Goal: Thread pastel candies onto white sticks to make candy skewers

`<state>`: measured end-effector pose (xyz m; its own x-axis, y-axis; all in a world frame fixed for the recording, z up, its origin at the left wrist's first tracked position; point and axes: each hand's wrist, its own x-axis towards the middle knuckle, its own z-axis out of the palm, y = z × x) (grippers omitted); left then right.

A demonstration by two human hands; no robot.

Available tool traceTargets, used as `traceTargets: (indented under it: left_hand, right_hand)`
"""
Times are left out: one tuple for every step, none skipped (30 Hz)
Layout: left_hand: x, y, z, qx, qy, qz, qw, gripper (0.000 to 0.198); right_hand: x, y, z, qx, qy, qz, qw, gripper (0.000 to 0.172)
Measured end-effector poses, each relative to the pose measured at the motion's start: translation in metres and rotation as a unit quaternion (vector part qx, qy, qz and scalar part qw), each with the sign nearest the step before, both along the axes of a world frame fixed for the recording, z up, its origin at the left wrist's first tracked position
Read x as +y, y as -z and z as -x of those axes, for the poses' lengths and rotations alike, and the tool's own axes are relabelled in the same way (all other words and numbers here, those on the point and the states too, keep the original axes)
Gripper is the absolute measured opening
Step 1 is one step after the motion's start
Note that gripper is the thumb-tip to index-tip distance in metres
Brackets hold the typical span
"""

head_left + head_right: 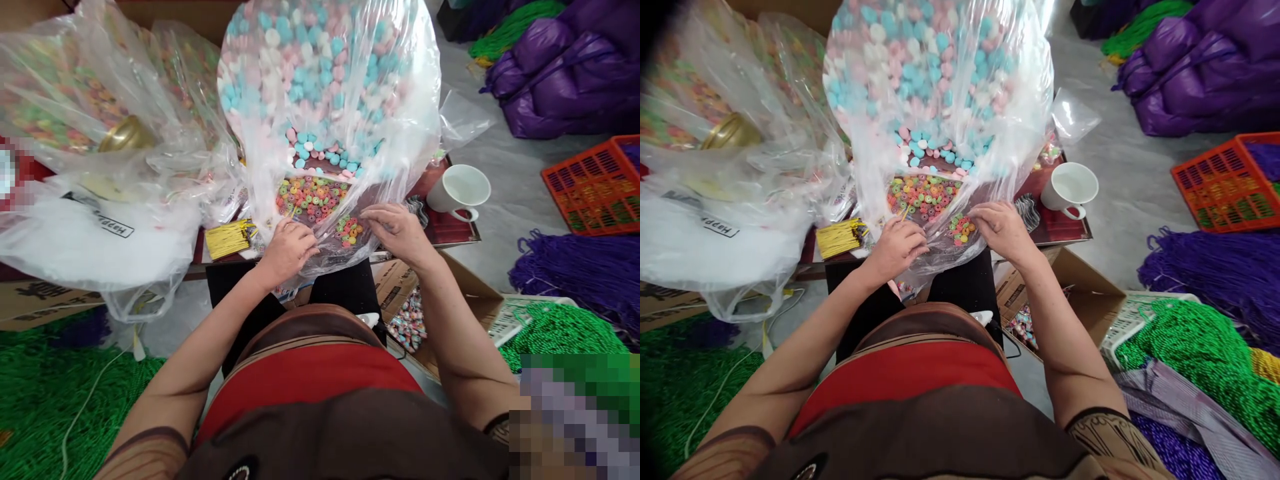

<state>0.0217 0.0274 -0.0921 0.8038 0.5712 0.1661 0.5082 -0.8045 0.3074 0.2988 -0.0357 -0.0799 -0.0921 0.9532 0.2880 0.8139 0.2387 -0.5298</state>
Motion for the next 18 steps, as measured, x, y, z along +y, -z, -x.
traceTargets:
  left_hand:
    - [0.000,0.000,0.000,0.003,0.003,0.000,1.000,0.012]
    - [-0.001,0.000,0.000,0.008,0.004,-0.001,1.000,0.012]
    - [-0.002,0.000,0.000,0.012,0.004,-0.003,1.000,0.013]
    - [-0.004,-0.001,-0.001,0.014,0.002,-0.006,1.000,0.014]
    - [-0.006,-0.002,-0.002,0.015,0.001,-0.011,1.000,0.015]
    - [-0.008,-0.002,-0.004,0.013,0.001,-0.018,1.000,0.016]
    - [-0.010,-0.003,-0.006,0.010,0.003,-0.027,1.000,0.018]
    - [-0.012,-0.004,-0.009,0.006,0.007,-0.037,0.999,0.019]
    - [-0.014,-0.005,-0.012,0.004,0.013,-0.046,0.999,0.021]
    - [-0.015,-0.004,-0.015,0.004,0.020,-0.053,0.998,0.021]
    - [-0.016,-0.004,-0.018,0.005,0.025,-0.056,0.998,0.021]
    - [-0.016,-0.002,-0.021,0.005,0.029,-0.054,0.998,0.021]
    - [-0.016,-0.001,-0.024,0.005,0.030,-0.050,0.998,0.021]
    - [-0.016,0.001,-0.025,0.002,0.029,-0.045,0.999,0.022]
    - [-0.016,0.004,-0.026,-0.002,0.027,-0.042,0.999,0.022]
    - [-0.016,0.006,-0.026,-0.006,0.026,-0.041,0.999,0.022]
    - [-0.015,0.007,-0.025,-0.010,0.026,-0.041,0.999,0.021]
    - [-0.015,0.009,-0.024,-0.014,0.027,-0.041,0.999,0.020]
  right_hand:
    - [0.002,0.003,0.003,-0.003,-0.007,0.008,1.000,0.031]
    - [0.004,0.006,0.007,-0.012,-0.009,0.017,1.000,0.032]
    - [0.005,0.009,0.012,-0.027,-0.007,0.029,0.999,0.032]
    - [0.007,0.010,0.018,-0.049,-0.001,0.040,0.998,0.031]
    - [0.007,0.010,0.024,-0.077,0.012,0.048,0.996,0.031]
    - [0.007,0.009,0.031,-0.106,0.029,0.053,0.993,0.030]
    - [0.007,0.008,0.038,-0.133,0.047,0.053,0.989,0.030]
    - [0.005,0.006,0.044,-0.155,0.063,0.051,0.985,0.031]
    - [0.004,0.004,0.050,-0.170,0.073,0.047,0.982,0.033]
    - [0.003,0.003,0.056,-0.180,0.077,0.045,0.980,0.035]
    - [0.003,0.004,0.060,-0.185,0.072,0.047,0.979,0.037]
    - [0.003,0.005,0.064,-0.187,0.066,0.051,0.979,0.040]
    - [0.004,0.008,0.067,-0.187,0.063,0.057,0.979,0.042]
    - [0.005,0.011,0.069,-0.185,0.067,0.061,0.979,0.045]
    - [0.007,0.015,0.070,-0.182,0.074,0.062,0.979,0.047]
    - [0.008,0.019,0.071,-0.179,0.084,0.060,0.978,0.047]
    - [0.010,0.022,0.071,-0.177,0.094,0.056,0.978,0.046]
    - [0.011,0.025,0.071,-0.176,0.101,0.052,0.978,0.042]
